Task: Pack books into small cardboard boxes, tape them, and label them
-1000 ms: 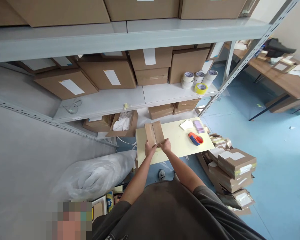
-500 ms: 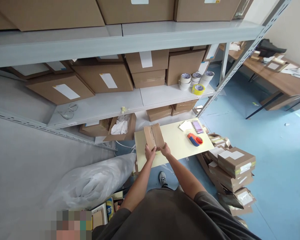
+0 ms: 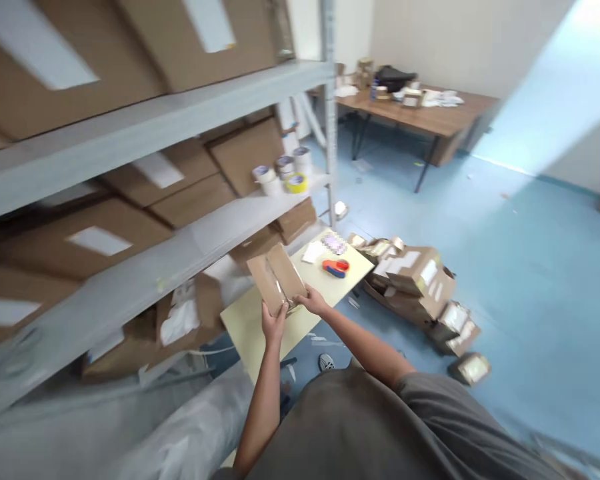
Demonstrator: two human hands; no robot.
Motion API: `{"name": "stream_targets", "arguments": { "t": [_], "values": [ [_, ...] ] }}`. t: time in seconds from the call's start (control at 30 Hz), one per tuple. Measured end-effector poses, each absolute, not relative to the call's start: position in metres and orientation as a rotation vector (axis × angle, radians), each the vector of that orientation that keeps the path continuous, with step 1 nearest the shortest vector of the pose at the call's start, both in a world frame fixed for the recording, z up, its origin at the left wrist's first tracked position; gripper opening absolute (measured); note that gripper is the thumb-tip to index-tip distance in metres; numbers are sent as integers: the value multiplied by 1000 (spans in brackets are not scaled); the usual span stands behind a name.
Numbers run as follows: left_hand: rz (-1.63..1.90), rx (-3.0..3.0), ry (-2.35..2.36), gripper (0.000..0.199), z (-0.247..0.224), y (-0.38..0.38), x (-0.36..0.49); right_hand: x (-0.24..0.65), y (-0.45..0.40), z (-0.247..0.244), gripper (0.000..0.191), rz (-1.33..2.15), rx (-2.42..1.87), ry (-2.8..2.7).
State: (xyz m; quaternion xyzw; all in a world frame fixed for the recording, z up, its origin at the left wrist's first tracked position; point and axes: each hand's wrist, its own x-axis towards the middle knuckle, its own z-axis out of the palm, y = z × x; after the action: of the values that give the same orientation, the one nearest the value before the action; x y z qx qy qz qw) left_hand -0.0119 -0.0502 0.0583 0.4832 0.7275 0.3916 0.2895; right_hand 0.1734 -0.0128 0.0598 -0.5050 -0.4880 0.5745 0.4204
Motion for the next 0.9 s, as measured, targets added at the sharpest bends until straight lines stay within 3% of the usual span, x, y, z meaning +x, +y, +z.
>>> {"name": "stream_targets", "arguments": {
  "t": [0.17,0.37,0.67,0.9],
  "values": [
    [964,1417,1602,90,91,-26,98,301,-28,92,62,1198,-1216,-1051],
    [778,1582,1261,82,99,-29,270,466,-103,89,68,963,-1360,-803],
    [433,1717,874,76,55,-94,513,653,-253,56,66,701,-1500,-451],
    [135,1593,703,76,-1,-143,628,734,-331,4,66,619,-1671,-230]
  ]
}}
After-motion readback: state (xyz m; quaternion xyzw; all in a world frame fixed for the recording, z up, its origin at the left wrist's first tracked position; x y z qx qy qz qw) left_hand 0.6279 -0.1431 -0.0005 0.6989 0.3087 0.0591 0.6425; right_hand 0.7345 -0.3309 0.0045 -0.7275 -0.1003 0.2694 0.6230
